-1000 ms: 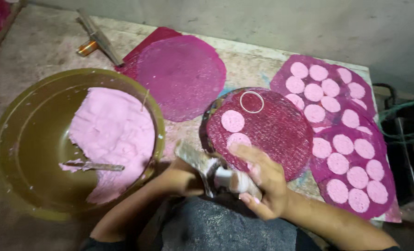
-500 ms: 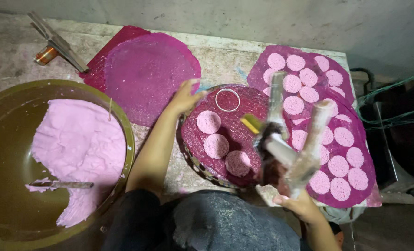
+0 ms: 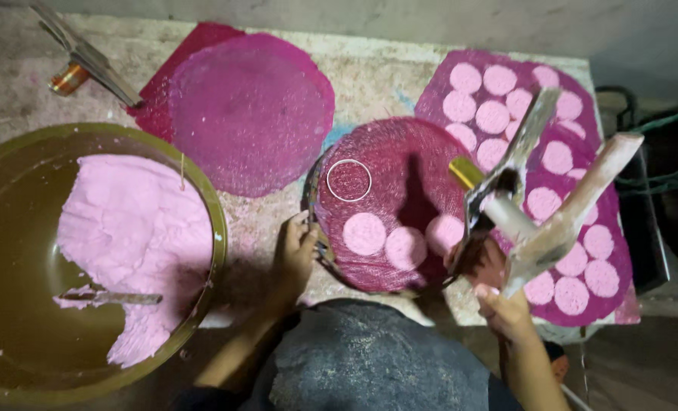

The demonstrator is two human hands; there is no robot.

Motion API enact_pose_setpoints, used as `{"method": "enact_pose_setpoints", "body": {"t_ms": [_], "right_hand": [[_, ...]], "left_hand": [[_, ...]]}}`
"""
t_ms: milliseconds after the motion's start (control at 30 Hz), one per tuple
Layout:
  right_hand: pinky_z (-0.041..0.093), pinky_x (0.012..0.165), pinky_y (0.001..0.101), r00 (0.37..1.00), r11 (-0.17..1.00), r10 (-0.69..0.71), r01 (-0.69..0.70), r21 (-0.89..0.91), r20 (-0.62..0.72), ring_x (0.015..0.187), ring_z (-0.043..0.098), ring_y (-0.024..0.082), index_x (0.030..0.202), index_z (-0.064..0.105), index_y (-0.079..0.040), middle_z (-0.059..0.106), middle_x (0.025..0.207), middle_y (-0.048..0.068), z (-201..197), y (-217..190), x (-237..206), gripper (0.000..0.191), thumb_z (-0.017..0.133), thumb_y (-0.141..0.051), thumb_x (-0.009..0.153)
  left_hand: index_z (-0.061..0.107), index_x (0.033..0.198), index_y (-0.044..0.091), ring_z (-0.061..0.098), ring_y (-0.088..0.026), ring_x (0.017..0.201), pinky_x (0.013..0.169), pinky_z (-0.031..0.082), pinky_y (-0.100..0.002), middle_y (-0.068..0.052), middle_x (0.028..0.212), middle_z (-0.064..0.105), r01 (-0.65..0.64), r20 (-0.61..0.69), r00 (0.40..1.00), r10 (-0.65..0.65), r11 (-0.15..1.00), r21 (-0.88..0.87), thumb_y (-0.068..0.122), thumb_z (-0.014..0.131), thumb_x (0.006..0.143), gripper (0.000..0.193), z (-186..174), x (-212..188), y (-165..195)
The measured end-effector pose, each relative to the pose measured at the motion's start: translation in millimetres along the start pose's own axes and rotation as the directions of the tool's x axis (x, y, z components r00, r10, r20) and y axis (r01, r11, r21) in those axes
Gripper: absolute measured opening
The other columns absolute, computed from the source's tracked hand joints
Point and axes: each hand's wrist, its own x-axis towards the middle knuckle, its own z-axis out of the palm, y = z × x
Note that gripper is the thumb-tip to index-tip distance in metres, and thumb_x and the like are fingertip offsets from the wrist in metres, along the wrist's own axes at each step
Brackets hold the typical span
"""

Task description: The person fills a wooden hand press with pink batter from a large basin, squeezes the press to extrude round batter discs onto pink mesh trays, and repeats this across the trays. They then stack the filled trays and place a perforated lid over a stack near a steamer pot.

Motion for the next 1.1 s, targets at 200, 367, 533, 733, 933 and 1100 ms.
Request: {"method": "enact_pose_setpoints", "body": {"t_ms": [200, 367, 533, 733, 933, 1100], "right_hand": [[0.039, 0.117, 0.0491, 0.995, 0.998, 0.008, -0.014, 0.058, 0.097, 0.134, 0.052, 0.035, 0.161, 0.025, 0.006, 0.051, 0.143, 0.023, 24, -8, 9, 0.099, 0.078, -0.029, 0.085], [0.038, 0.118, 0.0508, 0.998, 0.999, 0.045, -0.045, 0.022, 0.036, 0.137, 0.049, 0.035, 0.159, 0.023, 0.002, 0.048, 0.148, 0.021, 37, -12, 3, 0.102, 0.079, -0.031, 0.080], [0.038, 0.120, 0.0532, 0.995, 0.997, 0.037, -0.044, 0.069, 0.096, 0.139, 0.049, 0.039, 0.163, 0.021, 0.007, 0.046, 0.150, 0.026, 28, -5, -10, 0.103, 0.079, -0.029, 0.085], [0.033, 0.119, 0.0499, 0.994, 0.993, 0.096, -0.100, -0.062, -0.059, 0.149, 0.038, 0.035, 0.163, 0.013, 0.003, 0.031, 0.163, 0.023, 10, 15, -27, 0.112, 0.078, -0.031, 0.079], [0.036, 0.119, 0.0427, 0.971, 0.959, 0.202, -0.169, -0.228, 0.128, 0.143, 0.045, 0.030, 0.160, 0.024, 0.006, 0.043, 0.155, 0.021, 7, 6, 3, 0.106, 0.074, -0.048, 0.084], [0.048, 0.109, 0.0411, 0.651, 0.811, 0.556, -0.561, -0.165, 0.517, 0.126, 0.058, 0.028, 0.153, 0.034, 0.007, 0.056, 0.138, 0.021, 21, -6, 46, 0.103, 0.059, -0.068, 0.086]], "left_hand": [[0.043, 0.142, 0.003, 0.054, -0.030, 0.127, 0.109, 0.042, -0.042, -0.018, 0.134, 0.058, -0.331, -0.032, 0.924, 0.381, 0.837, 0.435, 0.013, 0.078, 0.079, 0.073, 8, -44, 41], [0.022, 0.159, 0.003, 0.033, -0.040, 0.142, 0.114, 0.023, -0.056, -0.023, 0.153, 0.041, -0.506, 0.344, 0.862, 0.372, 0.592, 0.627, 0.019, 0.088, 0.076, 0.107, 4, 8, 74], [0.017, 0.160, 0.010, 0.031, -0.038, 0.140, 0.114, 0.021, -0.057, -0.019, 0.156, 0.037, -0.509, 0.447, 0.859, 0.249, 0.511, 0.692, 0.020, 0.087, 0.069, 0.116, 10, 48, 76], [0.020, 0.161, 0.011, 0.034, -0.036, 0.139, 0.113, 0.021, -0.058, -0.017, 0.152, 0.042, -0.553, 0.488, 0.831, 0.268, 0.499, 0.667, 0.021, 0.085, 0.072, 0.110, 15, 47, 66], [0.024, 0.160, 0.007, 0.035, -0.035, 0.145, 0.118, 0.023, -0.056, -0.019, 0.155, 0.040, -0.550, 0.493, 0.817, 0.298, 0.657, 0.515, 0.027, 0.078, 0.082, 0.097, 16, 47, 83], [0.042, 0.159, 0.003, 0.036, -0.038, 0.152, 0.133, 0.024, -0.050, -0.025, 0.162, 0.043, 0.283, 0.609, 0.613, 0.504, 0.580, -0.764, 0.042, 0.061, 0.107, 0.068, 30, 76, 130]]}}
